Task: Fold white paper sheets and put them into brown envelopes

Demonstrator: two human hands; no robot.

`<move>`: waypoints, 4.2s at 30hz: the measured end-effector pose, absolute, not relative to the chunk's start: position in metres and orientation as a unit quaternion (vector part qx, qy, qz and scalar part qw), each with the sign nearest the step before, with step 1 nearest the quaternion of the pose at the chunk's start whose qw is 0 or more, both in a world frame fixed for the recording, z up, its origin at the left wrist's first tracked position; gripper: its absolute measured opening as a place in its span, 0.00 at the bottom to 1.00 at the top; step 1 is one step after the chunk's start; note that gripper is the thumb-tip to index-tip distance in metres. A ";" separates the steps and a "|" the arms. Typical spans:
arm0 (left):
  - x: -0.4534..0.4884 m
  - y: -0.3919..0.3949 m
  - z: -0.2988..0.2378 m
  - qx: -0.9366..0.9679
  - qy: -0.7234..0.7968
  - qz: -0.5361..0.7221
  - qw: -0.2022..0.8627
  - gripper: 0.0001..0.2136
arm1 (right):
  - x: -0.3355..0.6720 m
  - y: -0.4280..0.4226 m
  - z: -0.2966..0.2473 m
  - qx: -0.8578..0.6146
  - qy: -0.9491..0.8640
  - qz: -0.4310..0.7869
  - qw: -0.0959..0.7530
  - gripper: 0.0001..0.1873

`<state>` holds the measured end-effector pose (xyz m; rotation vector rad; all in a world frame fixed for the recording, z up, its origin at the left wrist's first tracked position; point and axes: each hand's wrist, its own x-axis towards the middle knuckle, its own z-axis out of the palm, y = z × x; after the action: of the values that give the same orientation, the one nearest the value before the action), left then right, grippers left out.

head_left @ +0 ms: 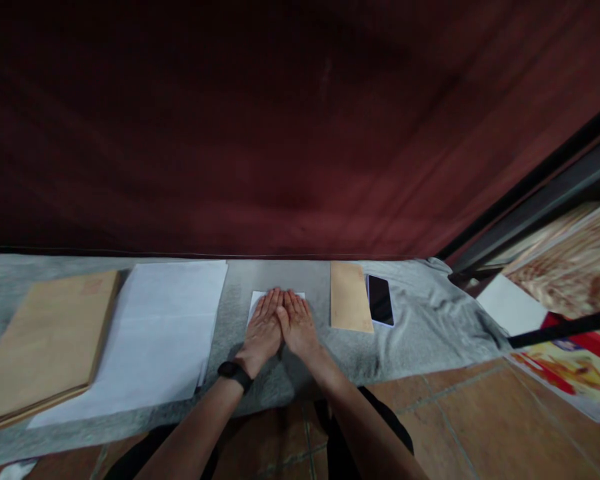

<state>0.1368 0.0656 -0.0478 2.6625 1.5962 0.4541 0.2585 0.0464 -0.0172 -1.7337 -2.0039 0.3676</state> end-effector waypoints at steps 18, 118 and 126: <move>0.120 0.063 -0.040 0.808 0.569 0.149 -0.016 0.29 | 0.281 0.039 -0.035 -0.665 -0.717 0.033 0.208 0.31; 0.134 0.040 -0.021 0.871 0.477 0.110 0.047 0.30 | 0.318 0.021 -0.024 -0.655 -0.750 0.040 0.081 0.28; 0.122 0.053 -0.024 0.830 0.548 0.099 0.033 0.28 | 0.318 0.021 -0.023 -0.658 -0.744 0.044 0.111 0.27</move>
<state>0.1216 0.0527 -0.0243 2.5545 1.6853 0.3036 0.3183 0.0215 -0.0228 -1.9320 -2.1838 0.1286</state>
